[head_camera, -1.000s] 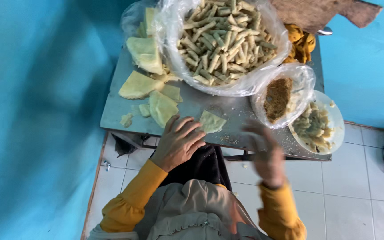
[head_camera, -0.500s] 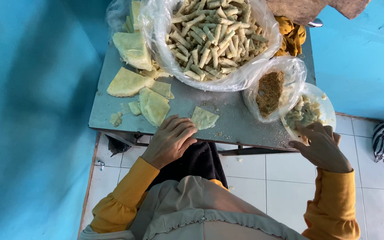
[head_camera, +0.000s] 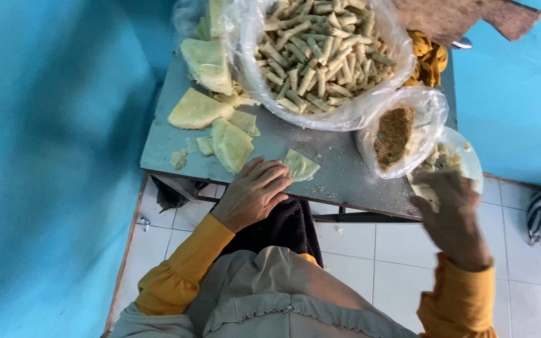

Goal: The person sits at a small table and tears small pieces from flat dough sheets, then rolls each piece between their palms into a short cylinder and places it into a large plastic-lined bowl filled with similar rolled dough pieces. A bowl of brown powder sits beside the work area.

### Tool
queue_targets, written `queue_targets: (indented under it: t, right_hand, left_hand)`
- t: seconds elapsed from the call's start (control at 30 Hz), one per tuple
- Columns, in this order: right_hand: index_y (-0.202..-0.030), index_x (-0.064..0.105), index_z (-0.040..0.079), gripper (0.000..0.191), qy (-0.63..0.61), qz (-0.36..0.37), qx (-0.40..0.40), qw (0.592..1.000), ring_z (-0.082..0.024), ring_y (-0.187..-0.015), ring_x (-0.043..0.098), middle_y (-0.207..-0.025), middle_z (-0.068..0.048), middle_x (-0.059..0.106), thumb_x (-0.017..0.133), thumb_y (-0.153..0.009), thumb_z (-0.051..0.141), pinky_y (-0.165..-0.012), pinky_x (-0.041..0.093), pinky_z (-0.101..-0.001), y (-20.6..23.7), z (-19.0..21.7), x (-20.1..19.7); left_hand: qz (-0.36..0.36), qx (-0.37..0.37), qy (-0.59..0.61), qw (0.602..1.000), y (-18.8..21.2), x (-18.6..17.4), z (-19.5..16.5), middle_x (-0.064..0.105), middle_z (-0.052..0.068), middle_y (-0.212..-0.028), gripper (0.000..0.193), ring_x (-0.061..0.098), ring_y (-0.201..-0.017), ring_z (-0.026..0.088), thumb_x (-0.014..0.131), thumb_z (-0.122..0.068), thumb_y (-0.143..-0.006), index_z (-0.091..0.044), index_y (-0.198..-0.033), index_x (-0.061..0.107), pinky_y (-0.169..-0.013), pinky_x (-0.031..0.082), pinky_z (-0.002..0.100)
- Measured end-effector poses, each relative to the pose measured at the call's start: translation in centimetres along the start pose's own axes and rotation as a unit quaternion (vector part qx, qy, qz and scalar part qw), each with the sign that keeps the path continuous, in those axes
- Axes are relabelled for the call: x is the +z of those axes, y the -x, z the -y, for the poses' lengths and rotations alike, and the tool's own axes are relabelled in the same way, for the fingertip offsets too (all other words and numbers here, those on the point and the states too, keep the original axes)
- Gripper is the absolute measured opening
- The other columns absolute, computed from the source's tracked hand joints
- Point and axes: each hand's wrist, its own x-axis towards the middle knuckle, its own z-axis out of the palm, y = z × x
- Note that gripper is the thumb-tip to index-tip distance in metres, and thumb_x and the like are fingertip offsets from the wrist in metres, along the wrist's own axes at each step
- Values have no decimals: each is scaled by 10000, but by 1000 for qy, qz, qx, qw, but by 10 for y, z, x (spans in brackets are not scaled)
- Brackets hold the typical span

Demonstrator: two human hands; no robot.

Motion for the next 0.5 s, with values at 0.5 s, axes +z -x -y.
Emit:
queue_targets:
  t: [0.5]
  right_hand:
    - [-1417,595,273,695,-12,74,-177,981,-299,-999,491,-1004,-81,522,763,-744,298,-905,401,-479,-82,120,81]
  left_hand:
    - [-68,-31,42,996,1,-3,-5,645,111,-1146,152,601,-1167,323,711,-153,-943,-43,-1003,624,-1018,497,448]
